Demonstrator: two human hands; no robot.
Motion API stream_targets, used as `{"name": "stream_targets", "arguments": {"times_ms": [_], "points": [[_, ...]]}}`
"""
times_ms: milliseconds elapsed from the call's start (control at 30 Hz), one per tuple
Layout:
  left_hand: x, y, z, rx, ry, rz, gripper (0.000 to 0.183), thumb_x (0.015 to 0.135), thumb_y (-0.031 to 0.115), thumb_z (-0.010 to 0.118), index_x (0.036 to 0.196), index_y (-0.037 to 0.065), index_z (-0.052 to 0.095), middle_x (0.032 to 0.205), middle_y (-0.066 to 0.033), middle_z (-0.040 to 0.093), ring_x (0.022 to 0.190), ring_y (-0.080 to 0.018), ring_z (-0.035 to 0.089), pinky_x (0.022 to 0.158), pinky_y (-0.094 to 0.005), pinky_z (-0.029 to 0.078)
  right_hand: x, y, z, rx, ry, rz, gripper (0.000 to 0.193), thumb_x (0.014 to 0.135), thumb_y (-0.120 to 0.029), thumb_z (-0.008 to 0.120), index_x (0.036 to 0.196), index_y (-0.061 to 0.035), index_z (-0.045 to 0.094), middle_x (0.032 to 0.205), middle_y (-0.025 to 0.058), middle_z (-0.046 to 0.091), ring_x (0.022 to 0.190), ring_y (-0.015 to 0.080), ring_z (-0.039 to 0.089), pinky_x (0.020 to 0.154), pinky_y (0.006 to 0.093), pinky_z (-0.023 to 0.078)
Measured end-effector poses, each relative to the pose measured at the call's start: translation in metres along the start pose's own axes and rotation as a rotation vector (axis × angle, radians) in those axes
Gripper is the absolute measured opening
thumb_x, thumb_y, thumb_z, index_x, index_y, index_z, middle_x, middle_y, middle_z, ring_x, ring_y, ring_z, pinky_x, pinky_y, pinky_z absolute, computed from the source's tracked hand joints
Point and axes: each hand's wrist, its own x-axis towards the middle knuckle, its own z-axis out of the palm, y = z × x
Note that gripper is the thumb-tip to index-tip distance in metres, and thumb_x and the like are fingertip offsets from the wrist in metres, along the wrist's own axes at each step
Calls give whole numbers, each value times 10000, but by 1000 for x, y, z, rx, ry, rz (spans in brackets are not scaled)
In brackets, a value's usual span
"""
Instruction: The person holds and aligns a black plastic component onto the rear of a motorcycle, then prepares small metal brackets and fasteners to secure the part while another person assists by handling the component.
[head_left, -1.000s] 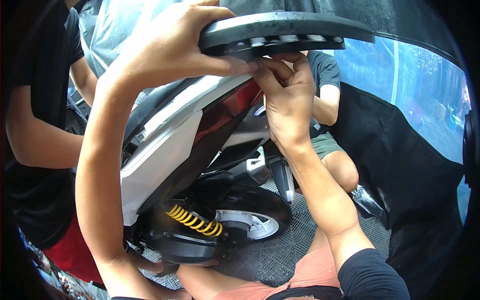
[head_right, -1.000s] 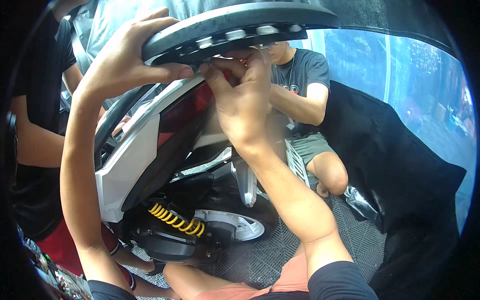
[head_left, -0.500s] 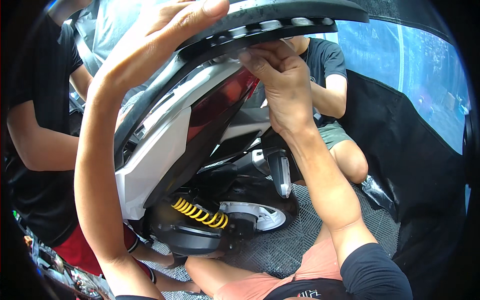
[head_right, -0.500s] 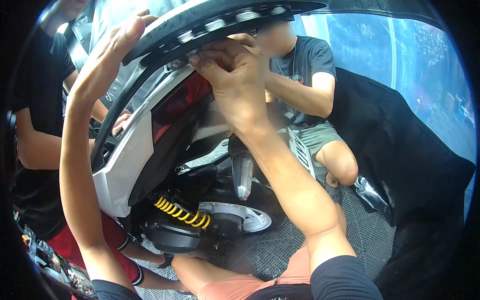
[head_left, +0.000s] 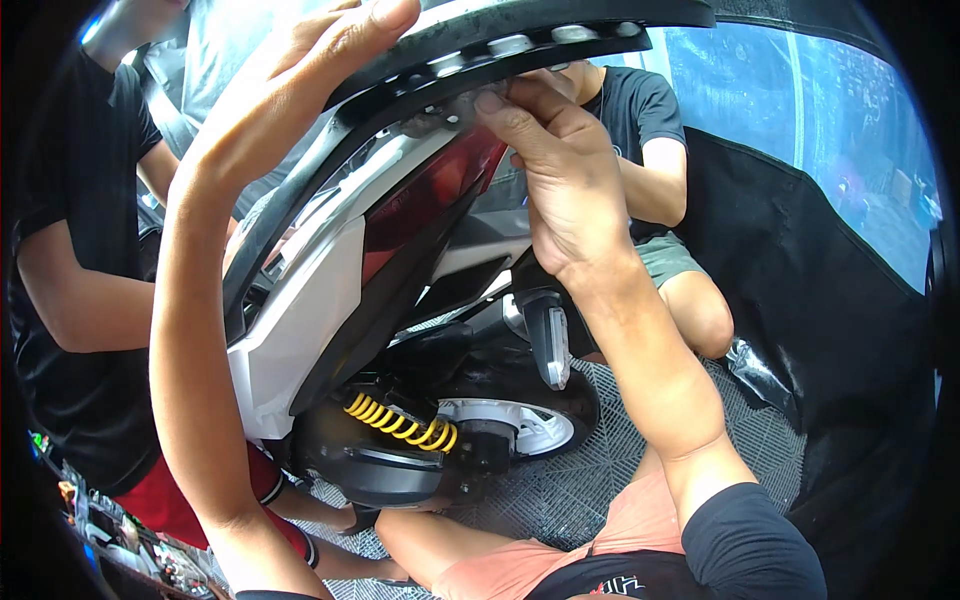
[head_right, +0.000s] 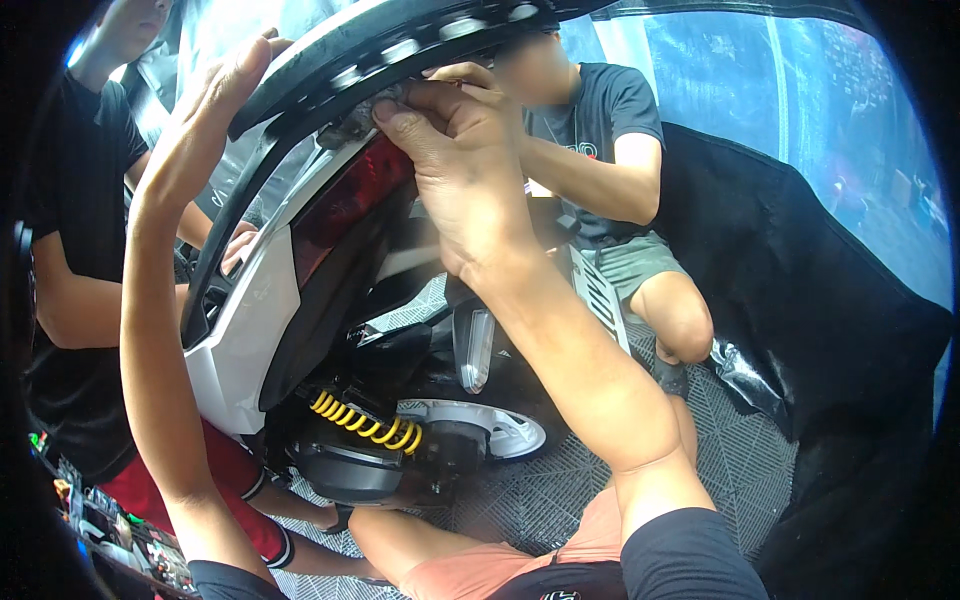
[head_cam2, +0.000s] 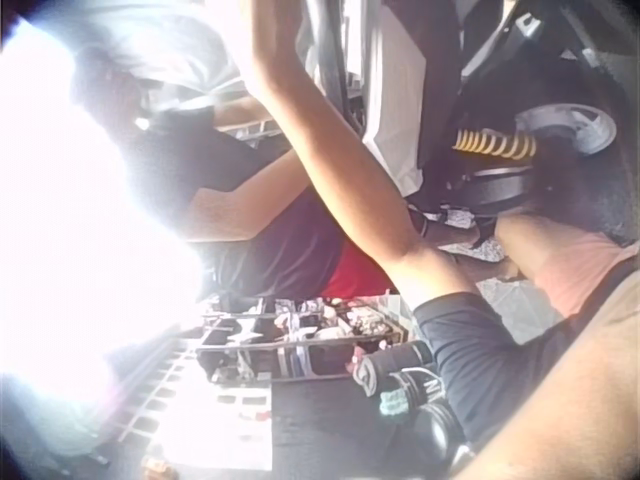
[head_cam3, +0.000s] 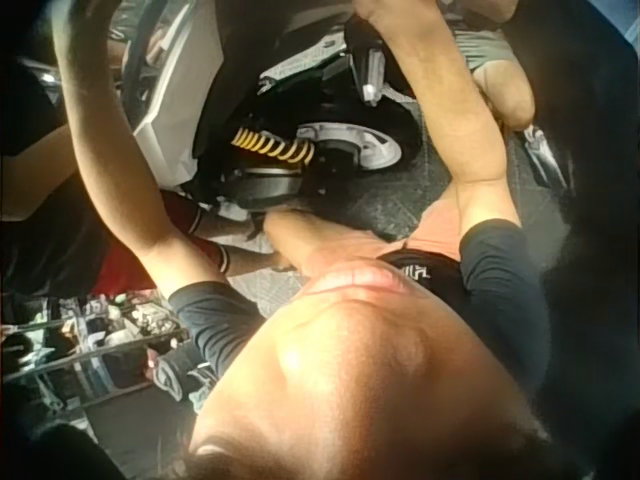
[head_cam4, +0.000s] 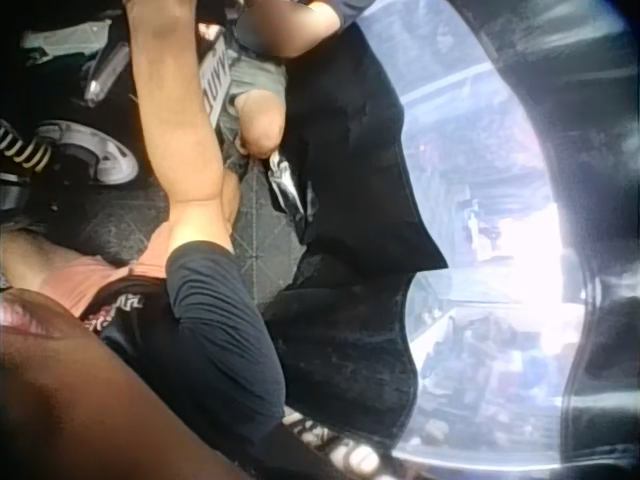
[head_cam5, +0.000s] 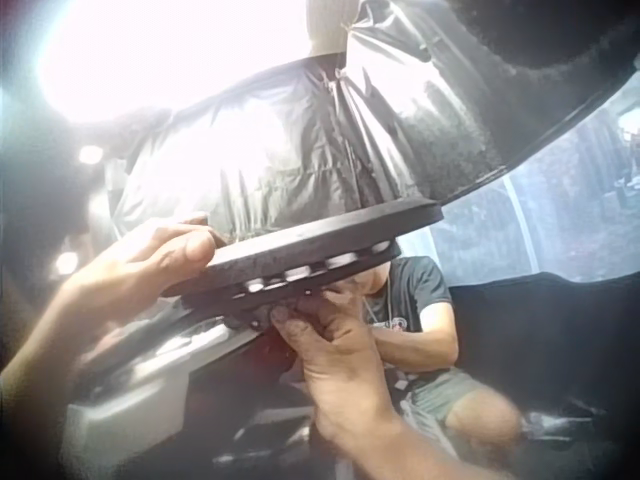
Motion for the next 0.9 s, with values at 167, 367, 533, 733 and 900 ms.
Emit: {"name": "stream_targets", "arguments": {"times_ms": [167, 367, 533, 733, 900], "points": [[0, -4, 2, -39, 37, 9, 643, 1023, 558, 442, 1325, 39, 669, 1380, -165, 606, 1275, -272, 551, 1089, -386, 390, -20, -16, -15, 411, -69, 304, 225, 965, -98, 712, 1166, -10, 660, 997, 31, 694, 782, 79, 602, 682, 219, 481], [-7, 19, 21, 108, 565, 131, 515, 1060, 407, 434, 1284, 21, 692, 1297, -132, 684, 1196, -236, 619, 1021, -353, 451, -49, -29, -43, 261, -312, -150, 177, 1002, -115, 659, 1142, -40, 581, 1001, 187, 656, 787, 177, 645, 669, 282, 584], [-58, 98, 50, 218, 678, 251, 761, 792, 598, 644, 1192, -46, 706, 1005, -106, 642, 897, -194, 551, 799, -325, 432, -65, -46, -69, 28, -423, -508, 170, 915, -121, 747, 923, 20, 652, 904, 214, 672, 760, 279, 709, 655, 359, 624], [-77, 138, 99, -300, 195, 31, 973, 589, 731, 809, 1098, -95, 733, 750, -68, 590, 655, -146, 492, 586, -288, 371, -80, -52, -85, 109, -493, -439, 124, 919, -78, 712, 854, 23, 745, 920, 227, 723, 750, 277, 735, 631, 335, 609], [-67, 146, 114, -718, 155, 38, 693, 675, 480, 888, 1064, -78, 751, 736, -65, 619, 629, -126, 509, 545, -271, 355, -88, -60, -94, 151, -539, -369, 49, 829, -15, 781, 867, 7, 760, 982, 229, 694, 796, 266, 739, 693, 323, 633]]}}
